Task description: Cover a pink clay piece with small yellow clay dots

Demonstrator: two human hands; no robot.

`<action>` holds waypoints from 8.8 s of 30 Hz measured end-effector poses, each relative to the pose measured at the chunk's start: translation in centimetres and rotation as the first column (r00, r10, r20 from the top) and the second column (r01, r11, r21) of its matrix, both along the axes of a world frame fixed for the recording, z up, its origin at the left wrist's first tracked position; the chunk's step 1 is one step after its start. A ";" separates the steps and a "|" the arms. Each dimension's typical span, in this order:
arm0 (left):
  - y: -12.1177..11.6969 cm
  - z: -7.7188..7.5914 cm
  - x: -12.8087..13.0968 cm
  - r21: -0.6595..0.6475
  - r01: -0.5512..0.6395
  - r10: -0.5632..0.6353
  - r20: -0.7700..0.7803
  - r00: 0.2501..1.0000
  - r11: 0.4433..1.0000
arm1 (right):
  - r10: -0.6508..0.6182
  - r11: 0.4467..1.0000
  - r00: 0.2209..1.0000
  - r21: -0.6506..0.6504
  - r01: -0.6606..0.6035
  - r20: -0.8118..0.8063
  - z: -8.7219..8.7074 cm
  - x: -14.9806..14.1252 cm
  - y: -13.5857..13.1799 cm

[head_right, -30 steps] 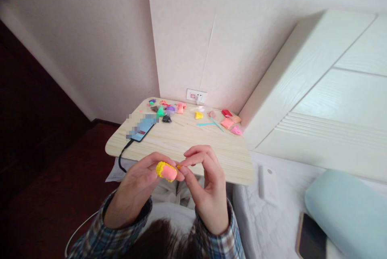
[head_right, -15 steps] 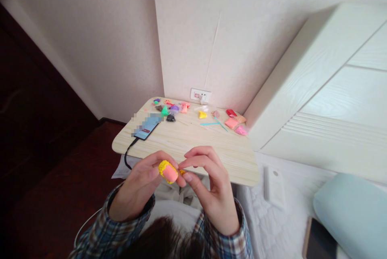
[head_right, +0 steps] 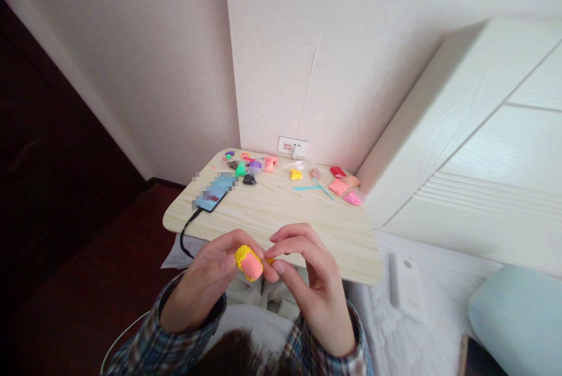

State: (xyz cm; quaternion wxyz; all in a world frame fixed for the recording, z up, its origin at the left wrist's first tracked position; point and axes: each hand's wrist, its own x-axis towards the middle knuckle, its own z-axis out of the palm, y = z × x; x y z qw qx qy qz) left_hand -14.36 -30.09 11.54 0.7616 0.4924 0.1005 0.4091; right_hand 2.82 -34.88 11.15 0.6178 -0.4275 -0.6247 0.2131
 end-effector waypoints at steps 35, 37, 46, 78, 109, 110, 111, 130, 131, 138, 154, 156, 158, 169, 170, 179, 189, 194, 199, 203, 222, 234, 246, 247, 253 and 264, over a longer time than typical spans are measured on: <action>-0.3 -0.1 0.1 -0.034 0.121 -0.119 0.059 0.991 0.992 | 0.145 0.989 0.987 0.011 -0.145 -0.073 0.2 0.7 -0.9; -0.3 -0.2 0.1 -0.020 0.120 -0.118 0.064 0.991 0.993 | 0.147 0.989 0.987 0.022 -0.146 -0.059 0.2 0.5 -1.0; -0.4 0.1 0.1 -0.019 0.152 -0.148 0.123 0.981 0.988 | 0.067 0.996 0.997 0.053 -0.068 0.026 0.8 0.2 -1.6; -0.6 0.2 0.1 -0.089 0.169 -0.149 0.199 0.969 0.982 | 0.047 0.996 0.998 0.075 -0.049 0.038 0.9 0.2 -1.9; 0.0 -0.2 -0.3 -0.098 0.002 0.010 0.118 0.993 0.995 | 0.188 0.973 0.851 -0.025 -0.229 -0.491 -0.2 -0.8 0.1; -0.1 -0.2 -0.3 -0.102 -0.009 0.020 0.106 0.994 0.995 | 0.192 0.972 0.848 -0.023 -0.233 -0.495 -0.1 -0.8 0.0; -0.1 -0.1 -0.2 -0.106 -0.020 0.029 0.092 0.995 0.994 | 0.196 0.972 0.845 -0.018 -0.236 -0.498 0.0 -0.8 0.0; -0.5 -1.5 0.4 0.110 -0.135 0.134 0.015 0.991 0.985 | 0.108 0.994 0.896 0.019 -0.110 -0.431 0.7 -1.4 -0.9; -0.5 -1.4 0.5 0.106 -0.135 0.133 0.029 0.991 0.985 | 0.127 0.991 0.887 0.019 -0.133 -0.444 0.7 -1.4 -0.8; -0.4 -0.2 0.3 0.083 -0.151 0.150 0.026 0.988 0.985 | 0.084 0.906 0.557 -0.169 -0.388 -0.826 -1.2 -0.6 1.5; -0.1 -0.8 0.3 0.064 -0.206 0.204 0.027 0.979 0.976 | -0.134 0.947 0.615 -0.283 -0.152 -0.777 -2.2 0.3 1.2; -0.1 -0.9 0.4 0.065 -0.206 0.205 0.023 0.978 0.976 | -0.140 0.963 0.647 -0.254 -0.086 -0.750 -1.0 -0.1 0.4; -0.2 -1.0 0.4 0.062 -0.198 0.198 0.014 0.980 0.978 | -0.145 0.978 0.690 -0.210 -0.010 -0.710 0.1 -0.6 -0.4; -1.4 -1.6 1.0 0.097 -0.295 0.298 -0.020 0.954 0.951 | -0.382 0.876 0.903 0.236 0.421 -0.194 1.7 -4.2 -2.6; -1.4 -1.4 1.0 0.093 -0.312 0.316 -0.024 0.949 0.945 | -0.419 0.850 0.891 0.269 0.453 -0.176 1.5 -4.5 -2.6; -1.6 0.1 0.8 0.075 -0.380 0.385 -0.087 0.919 0.922 | -0.506 0.770 0.862 0.437 0.464 -0.025 0.4 -4.7 -2.0; -1.6 -0.1 0.8 0.079 -0.363 0.369 -0.079 0.926 0.928 | -0.470 0.844 0.868 0.370 0.389 0.160 -0.3 -3.4 -2.7; -1.6 0.1 0.8 0.041 -0.369 0.371 -0.065 0.926 0.929 | -0.539 0.796 0.816 0.443 0.413 0.208 -0.1 -3.9 -2.6; -1.5 0.4 0.8 0.012 -0.372 0.371 -0.095 0.924 0.928 | -0.526 0.797 0.817 0.473 0.376 0.236 -0.4 -3.8 -2.1; -1.5 0.6 0.8 -0.016 -0.364 0.361 -0.085 0.929 0.931 | -0.498 0.816 0.824 0.467 0.341 0.270 -0.5 -3.2 -2.2; -1.5 0.5 0.9 -0.026 -0.373 0.371 -0.064 0.926 0.927 | -0.542 0.777 0.773 0.548 0.310 0.330 0.4 -1.7 -1.9; -2.0 0.4 0.2 0.116 -0.238 0.234 0.048 0.971 0.964 | -0.417 0.867 0.905 0.338 0.367 0.086 -0.1 -1.3 -1.5; -2.0 0.7 0.0 0.105 -0.096 0.083 0.122 0.989 0.990 | -0.143 0.979 0.990 0.147 0.140 0.009 0.1 -0.6 -2.0; -2.0 0.7 0.0 0.099 -0.093 0.081 0.118 0.990 0.991 | -0.137 0.980 0.991 0.148 0.134 0.010 0.1 -0.6 -2.0; -1.9 0.9 0.1 0.073 -0.046 0.039 0.094 0.995 0.996 | -0.115 0.982 0.993 0.154 0.113 0.005 0.1 -0.6 -2.0; -1.8 0.5 0.4 -0.066 0.053 -0.042 0.152 0.987 0.996 | -0.186 0.964 0.982 0.201 0.175 0.037 0.5 -0.9 -1.8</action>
